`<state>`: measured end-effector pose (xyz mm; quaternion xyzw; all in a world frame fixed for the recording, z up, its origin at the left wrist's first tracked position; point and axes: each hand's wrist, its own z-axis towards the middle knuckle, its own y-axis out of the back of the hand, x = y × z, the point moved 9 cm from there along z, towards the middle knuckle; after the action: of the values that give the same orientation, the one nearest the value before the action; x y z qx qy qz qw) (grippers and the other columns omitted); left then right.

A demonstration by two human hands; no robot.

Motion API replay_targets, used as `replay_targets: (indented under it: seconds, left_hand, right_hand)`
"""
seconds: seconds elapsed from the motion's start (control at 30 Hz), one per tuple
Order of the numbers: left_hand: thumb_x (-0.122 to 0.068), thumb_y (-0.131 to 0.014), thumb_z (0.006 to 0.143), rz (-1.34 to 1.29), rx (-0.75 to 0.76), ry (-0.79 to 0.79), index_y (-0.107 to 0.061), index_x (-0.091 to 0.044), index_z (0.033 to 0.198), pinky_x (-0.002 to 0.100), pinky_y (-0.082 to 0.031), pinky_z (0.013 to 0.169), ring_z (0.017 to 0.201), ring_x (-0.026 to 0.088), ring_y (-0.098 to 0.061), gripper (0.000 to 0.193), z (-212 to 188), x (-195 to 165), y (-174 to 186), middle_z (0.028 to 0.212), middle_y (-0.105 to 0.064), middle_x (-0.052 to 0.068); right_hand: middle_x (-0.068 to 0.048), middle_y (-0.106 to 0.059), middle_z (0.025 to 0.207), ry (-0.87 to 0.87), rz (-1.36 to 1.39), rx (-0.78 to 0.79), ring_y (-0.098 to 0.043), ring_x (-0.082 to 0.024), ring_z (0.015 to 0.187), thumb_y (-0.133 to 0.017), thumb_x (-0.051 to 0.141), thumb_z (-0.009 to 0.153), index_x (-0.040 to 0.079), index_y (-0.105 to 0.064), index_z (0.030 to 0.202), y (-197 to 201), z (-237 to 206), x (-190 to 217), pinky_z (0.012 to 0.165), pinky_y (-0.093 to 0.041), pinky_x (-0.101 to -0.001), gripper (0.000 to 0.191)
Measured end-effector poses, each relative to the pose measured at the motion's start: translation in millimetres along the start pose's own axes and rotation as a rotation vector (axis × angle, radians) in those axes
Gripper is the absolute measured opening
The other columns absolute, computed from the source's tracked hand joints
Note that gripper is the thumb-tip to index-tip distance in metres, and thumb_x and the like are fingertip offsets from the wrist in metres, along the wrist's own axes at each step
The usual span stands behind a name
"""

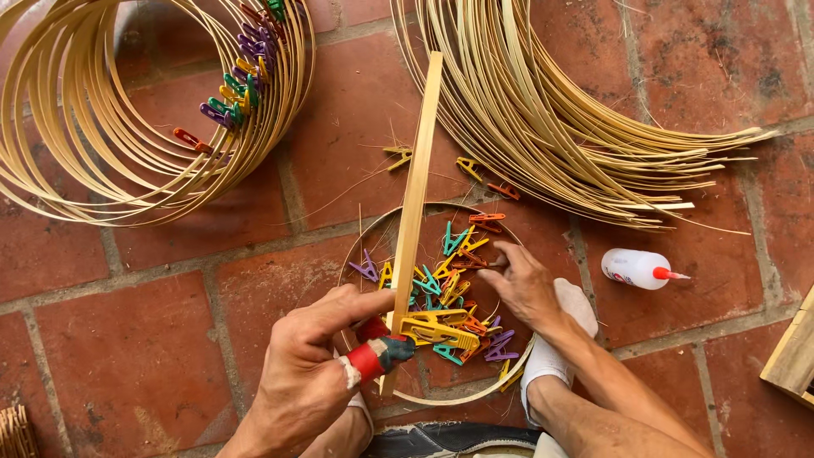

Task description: The person sits on a tiled floor and assembles bamboo strips into circular frames. They apply glue to the ends of the strips, join them to form a circle, and secure the joint with a colorful clothespin. The person repeats this process to create multiple bamboo rings.

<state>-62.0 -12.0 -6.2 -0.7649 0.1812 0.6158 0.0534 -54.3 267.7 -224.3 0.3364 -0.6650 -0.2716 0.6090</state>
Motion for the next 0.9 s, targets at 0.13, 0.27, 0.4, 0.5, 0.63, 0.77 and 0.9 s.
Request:
replay_targets:
  seconds: [0.13, 0.27, 0.4, 0.5, 0.63, 0.77, 0.9]
  left_hand:
    - [-0.002, -0.084, 0.079, -0.134, 0.034, 0.198, -0.08, 0.0, 0.109, 0.027, -0.055, 0.057, 0.067, 0.012, -0.07, 0.03, -2.8, 10.6, -2.8, 0.084, -0.072, 0.004]
    - [-0.003, -0.083, 0.075, -0.11, 0.006, 0.155, -0.079, -0.001, 0.098, 0.025, -0.057, 0.062, 0.072, 0.01, -0.071, 0.023, 0.2, 5.8, -1.4, 0.083, -0.074, 0.003]
    - [-0.009, -0.086, 0.075, -0.009, 0.048, -0.01, -0.078, -0.003, 0.094, 0.028, -0.053, 0.062, 0.071, 0.013, -0.065, 0.021, 6.6, 3.9, -10.4, 0.081, -0.072, 0.004]
    - [-0.011, -0.086, 0.078, 0.054, 0.093, -0.128, -0.078, -0.005, 0.095, 0.03, -0.053, 0.068, 0.077, 0.015, -0.067, 0.02, 0.8, 1.8, -14.7, 0.083, -0.073, 0.005]
    - [-0.016, -0.085, 0.076, 0.063, 0.206, -0.103, -0.081, -0.011, 0.094, 0.033, -0.051, 0.065, 0.074, 0.017, -0.068, 0.019, -3.7, 8.6, -28.7, 0.081, -0.073, 0.005]
    - [-0.016, -0.083, 0.075, 0.175, 0.25, -0.183, -0.081, -0.013, 0.09, 0.035, -0.053, 0.068, 0.075, 0.021, -0.069, 0.015, -1.1, 4.0, -42.5, 0.077, -0.073, 0.006]
    - [-0.017, -0.084, 0.073, 0.193, 0.303, -0.186, -0.081, -0.013, 0.089, 0.037, -0.053, 0.065, 0.075, 0.023, -0.069, 0.017, -2.7, 7.2, -52.7, 0.078, -0.073, 0.007]
  right_hand:
    - [-0.013, -0.07, 0.095, -0.001, -0.166, -0.022, -0.069, -0.022, 0.074, -0.081, 0.04, 0.087, 0.003, -0.057, 0.126, -10.8, 0.9, 1.1, 0.063, -0.058, -0.0368, 0.059]
    - [-0.015, -0.069, 0.1, 0.476, -0.39, -0.129, -0.07, -0.027, 0.088, -0.081, 0.036, 0.082, 0.007, -0.055, 0.127, -12.1, -5.7, 51.7, 0.072, -0.06, -0.039, 0.059]
    - [-0.011, -0.072, 0.094, 0.314, -0.259, 0.179, -0.071, -0.025, 0.081, -0.082, 0.018, 0.083, 0.009, -0.058, 0.141, -23.2, 6.1, 40.0, 0.067, -0.059, -0.0382, 0.063]
    - [-0.007, -0.076, 0.106, 0.194, 0.294, 0.143, -0.076, -0.014, 0.091, -0.074, 0.007, 0.084, 0.004, -0.064, 0.132, 28.0, 12.0, 51.4, 0.077, -0.062, -0.0298, 0.049]
    - [-0.008, -0.074, 0.094, -0.138, 0.495, 0.121, -0.069, -0.013, 0.071, -0.077, 0.006, 0.083, 0.003, -0.071, 0.121, 133.0, 1.9, 88.2, 0.058, -0.059, -0.0278, 0.039]
    - [-0.006, -0.077, 0.104, 0.316, 0.464, 0.194, -0.08, -0.013, 0.089, -0.076, 0.008, 0.085, 0.006, -0.07, 0.122, 206.3, -11.8, 215.7, 0.074, -0.064, -0.026, 0.037]
    - [-0.007, -0.079, 0.1, 0.563, 0.402, 0.528, -0.081, -0.014, 0.083, -0.078, 0.011, 0.083, 0.004, -0.07, 0.115, 167.0, -3.1, 283.7, 0.069, -0.06, -0.0257, 0.033]
